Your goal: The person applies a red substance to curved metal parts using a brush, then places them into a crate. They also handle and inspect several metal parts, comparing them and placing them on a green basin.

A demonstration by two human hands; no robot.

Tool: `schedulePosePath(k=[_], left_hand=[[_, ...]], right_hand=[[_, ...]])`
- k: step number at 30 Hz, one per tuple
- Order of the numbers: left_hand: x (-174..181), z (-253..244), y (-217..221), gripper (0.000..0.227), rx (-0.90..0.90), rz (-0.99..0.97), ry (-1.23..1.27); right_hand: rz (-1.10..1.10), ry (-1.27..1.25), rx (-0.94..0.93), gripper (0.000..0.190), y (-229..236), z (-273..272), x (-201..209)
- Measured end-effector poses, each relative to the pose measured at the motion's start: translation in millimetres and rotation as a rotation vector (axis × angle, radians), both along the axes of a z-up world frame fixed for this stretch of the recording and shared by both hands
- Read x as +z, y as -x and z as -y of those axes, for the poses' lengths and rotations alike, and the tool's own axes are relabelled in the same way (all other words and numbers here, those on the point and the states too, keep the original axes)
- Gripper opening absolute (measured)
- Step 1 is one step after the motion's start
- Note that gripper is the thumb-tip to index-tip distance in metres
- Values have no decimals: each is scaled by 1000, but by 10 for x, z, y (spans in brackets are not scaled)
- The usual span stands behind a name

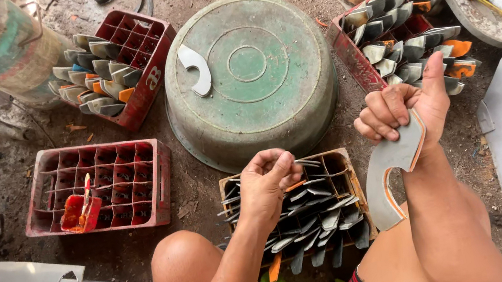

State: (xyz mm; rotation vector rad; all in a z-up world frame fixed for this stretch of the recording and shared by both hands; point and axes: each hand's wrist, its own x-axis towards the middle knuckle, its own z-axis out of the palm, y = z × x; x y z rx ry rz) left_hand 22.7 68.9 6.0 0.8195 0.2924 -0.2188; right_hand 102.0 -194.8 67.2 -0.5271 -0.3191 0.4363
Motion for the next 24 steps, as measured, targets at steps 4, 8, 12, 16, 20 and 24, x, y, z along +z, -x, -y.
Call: schedulePosePath(k=[4, 8, 12, 16, 20, 24], left_hand=[[23, -48, 68, 19, 33, 35, -169], [235, -175, 144, 30, 31, 59, -242], [386, -434, 307, 44, -33, -73, -424], [396, -738, 499, 49, 71, 83, -1010], [299, -1020, 600, 48, -61, -99, -1023], [-37, -1198, 594, 31, -1, -61, -1133]], right_hand=[[-110, 203, -109, 97, 14, -44, -165], [-322, 758, -211, 88, -141, -398, -410], [-435, 1058, -166, 88, -622, -895, -842], [-442, 1184, -311, 79, -1434, -1432, -1408], [-314, 1476, -453, 79, -2376, -1864, -2007], [-99, 1760, -601, 83, -3070, -2063, -2461]])
